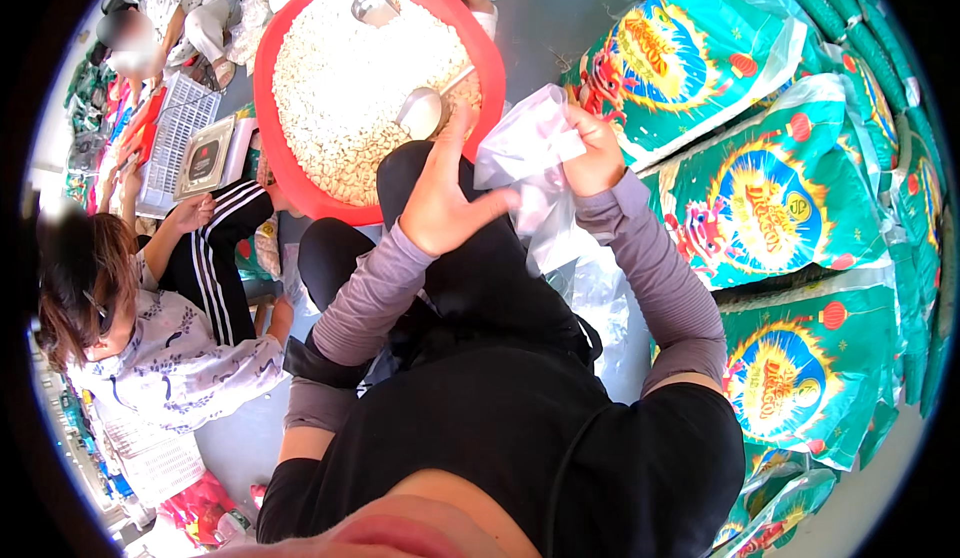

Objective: The person scoops grains from a large red basin into small plastic bags using a metal scoop. The person then places the filled bags onto a digital scale to weigh them. The person repeats this process continuously, handling the grains and bags by hand.

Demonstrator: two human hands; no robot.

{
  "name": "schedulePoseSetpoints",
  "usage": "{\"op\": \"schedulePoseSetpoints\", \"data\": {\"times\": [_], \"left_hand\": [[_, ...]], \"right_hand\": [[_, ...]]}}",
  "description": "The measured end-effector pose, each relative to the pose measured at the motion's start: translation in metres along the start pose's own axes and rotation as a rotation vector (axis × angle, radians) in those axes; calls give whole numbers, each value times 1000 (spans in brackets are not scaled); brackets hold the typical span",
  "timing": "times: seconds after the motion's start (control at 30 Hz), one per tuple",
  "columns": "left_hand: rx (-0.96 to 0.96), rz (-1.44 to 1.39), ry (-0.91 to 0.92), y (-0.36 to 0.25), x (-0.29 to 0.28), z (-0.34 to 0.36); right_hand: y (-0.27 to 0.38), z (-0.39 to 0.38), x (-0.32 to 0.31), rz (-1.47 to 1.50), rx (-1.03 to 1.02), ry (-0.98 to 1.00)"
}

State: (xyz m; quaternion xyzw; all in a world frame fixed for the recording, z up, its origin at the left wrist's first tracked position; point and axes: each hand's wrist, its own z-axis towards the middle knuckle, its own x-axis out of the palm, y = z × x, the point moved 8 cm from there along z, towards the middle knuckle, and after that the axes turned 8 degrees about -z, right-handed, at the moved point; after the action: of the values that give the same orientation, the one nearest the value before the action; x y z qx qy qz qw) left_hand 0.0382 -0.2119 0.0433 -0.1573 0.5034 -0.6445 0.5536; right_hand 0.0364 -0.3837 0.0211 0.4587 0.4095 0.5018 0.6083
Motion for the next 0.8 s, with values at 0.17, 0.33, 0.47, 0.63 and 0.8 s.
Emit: {"op": "schedulePoseSetpoints", "data": {"times": [0.17, 0.33, 0.47, 0.63, 0.8], "left_hand": [[-632, -517, -29, 40, -23, -13], [-734, -767, -215, 65, -39, -17], [-769, -1002, -96, 78, -41, -23], [40, 439, -608, 33, -98, -6], [-277, -574, -163, 3, -43, 4]], "right_hand": [[-3, 7, -3, -198, 264, 196], [-17, 12, -3, -151, 232, 270], [-16, 13, 9, -54, 313, 335], [5, 26, 3, -167, 59, -15], [69, 11, 48, -423, -358, 13]]}}
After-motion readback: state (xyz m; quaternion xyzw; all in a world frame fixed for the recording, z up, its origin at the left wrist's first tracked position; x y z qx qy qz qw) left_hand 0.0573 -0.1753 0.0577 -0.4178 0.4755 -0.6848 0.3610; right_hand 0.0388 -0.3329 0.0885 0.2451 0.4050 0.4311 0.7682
